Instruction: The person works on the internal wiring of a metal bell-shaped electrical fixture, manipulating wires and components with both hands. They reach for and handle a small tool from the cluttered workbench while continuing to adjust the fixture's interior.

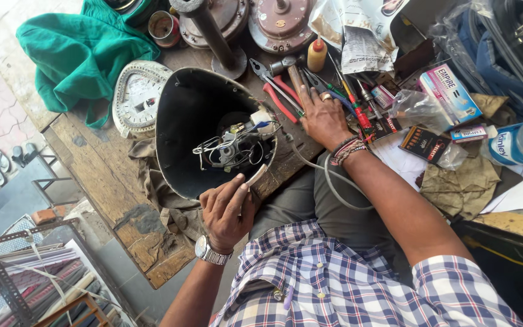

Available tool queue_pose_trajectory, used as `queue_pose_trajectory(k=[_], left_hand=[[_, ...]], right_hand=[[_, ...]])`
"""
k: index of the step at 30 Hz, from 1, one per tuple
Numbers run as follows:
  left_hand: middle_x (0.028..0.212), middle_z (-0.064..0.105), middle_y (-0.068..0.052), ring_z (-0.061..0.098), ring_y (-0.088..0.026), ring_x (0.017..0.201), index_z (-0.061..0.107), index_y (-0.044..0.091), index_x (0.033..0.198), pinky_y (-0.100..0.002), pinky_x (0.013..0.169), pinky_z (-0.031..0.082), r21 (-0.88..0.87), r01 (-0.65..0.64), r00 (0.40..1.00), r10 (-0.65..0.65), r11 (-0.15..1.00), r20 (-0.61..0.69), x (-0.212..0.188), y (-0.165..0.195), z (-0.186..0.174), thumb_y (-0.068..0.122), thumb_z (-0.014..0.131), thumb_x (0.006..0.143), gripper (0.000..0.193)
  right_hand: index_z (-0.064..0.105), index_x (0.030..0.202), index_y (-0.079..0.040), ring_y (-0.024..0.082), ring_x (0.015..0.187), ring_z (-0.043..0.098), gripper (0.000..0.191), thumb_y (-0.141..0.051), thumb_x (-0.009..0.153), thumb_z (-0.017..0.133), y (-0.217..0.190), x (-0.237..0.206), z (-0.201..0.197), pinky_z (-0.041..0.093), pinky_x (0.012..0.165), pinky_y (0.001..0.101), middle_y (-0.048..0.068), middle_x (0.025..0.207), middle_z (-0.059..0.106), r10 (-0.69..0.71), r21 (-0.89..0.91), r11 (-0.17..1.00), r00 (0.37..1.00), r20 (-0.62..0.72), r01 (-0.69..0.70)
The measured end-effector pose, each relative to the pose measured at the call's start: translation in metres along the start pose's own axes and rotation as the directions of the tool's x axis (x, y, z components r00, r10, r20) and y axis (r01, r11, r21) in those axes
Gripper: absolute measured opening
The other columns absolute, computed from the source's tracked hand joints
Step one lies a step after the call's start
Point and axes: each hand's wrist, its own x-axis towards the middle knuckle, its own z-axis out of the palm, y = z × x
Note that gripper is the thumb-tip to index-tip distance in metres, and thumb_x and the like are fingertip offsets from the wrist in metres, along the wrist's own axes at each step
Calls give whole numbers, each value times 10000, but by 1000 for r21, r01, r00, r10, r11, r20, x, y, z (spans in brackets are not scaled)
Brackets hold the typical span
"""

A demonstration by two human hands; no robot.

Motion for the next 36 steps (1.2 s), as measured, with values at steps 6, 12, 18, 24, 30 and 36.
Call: queue_pose_trajectory(k=[6, 12, 18, 24, 30, 36], left_hand=[[1232, 727, -129, 729, -217, 1007, 698, 50, 1149, -351, 854, 471, -6, -7, 1000, 7, 1000, 12, 1, 2, -9, 13, 769, 888, 273], [1234, 719, -140, 729, -232, 1006, 684, 64, 1170, -353, 843, 481, -34, 0, 1000, -1, 999, -14, -6, 1, -13, -23, 740, 864, 323], [1254, 710, -140, 723, -234, 1022, 675, 78, 1191, -353, 855, 482, -36, 4, 1000, -5, 999, -10, -13, 2, -18, -30, 736, 862, 352], [1269, 704, -133, 716, -226, 1032, 667, 94, 1210, -347, 852, 478, -27, -4, 1000, 3, 1000, -17, -18, 0, -18, 2, 761, 886, 350], [1265, 705, -134, 715, -222, 1026, 664, 100, 1216, -349, 846, 480, -21, -5, 1000, 5, 1000, -14, -23, 0, -20, -11, 742, 878, 364], [1270, 701, -138, 710, -233, 1025, 661, 87, 1219, -363, 865, 488, -13, -16, 1000, 16, 1000, 0, -26, -1, -22, -27, 729, 871, 372]], right_hand=[[342, 1583, -43, 344, 1189, 610, 810, -275, 889, 690, -3, -15, -1, 470, 957, 493, 187, 1518, 528, -41, -30, 999, 999, -7, 41], [364, 1564, -67, 336, 1228, 585, 830, -278, 842, 715, -7, -25, -15, 457, 952, 492, 163, 1505, 532, -57, -9, 998, 998, 3, 57], [387, 1567, -65, 338, 1267, 580, 759, -236, 893, 690, -16, -39, -14, 430, 984, 521, 151, 1523, 536, -66, -24, 998, 997, -48, 65], [361, 1587, -136, 363, 1255, 557, 763, -267, 912, 691, -18, -38, -13, 397, 1026, 562, 145, 1522, 519, 39, 40, 998, 998, 43, -41], [483, 1529, -212, 374, 1326, 518, 614, -204, 946, 675, -15, -43, -8, 415, 1018, 517, 174, 1557, 498, 29, -50, 998, 998, -53, -32], [708, 1257, -318, 320, 1562, 303, 305, -188, 1023, 563, -25, -36, 2, 223, 1166, 481, 172, 1726, 325, -353, -214, 923, 925, -138, 320]])
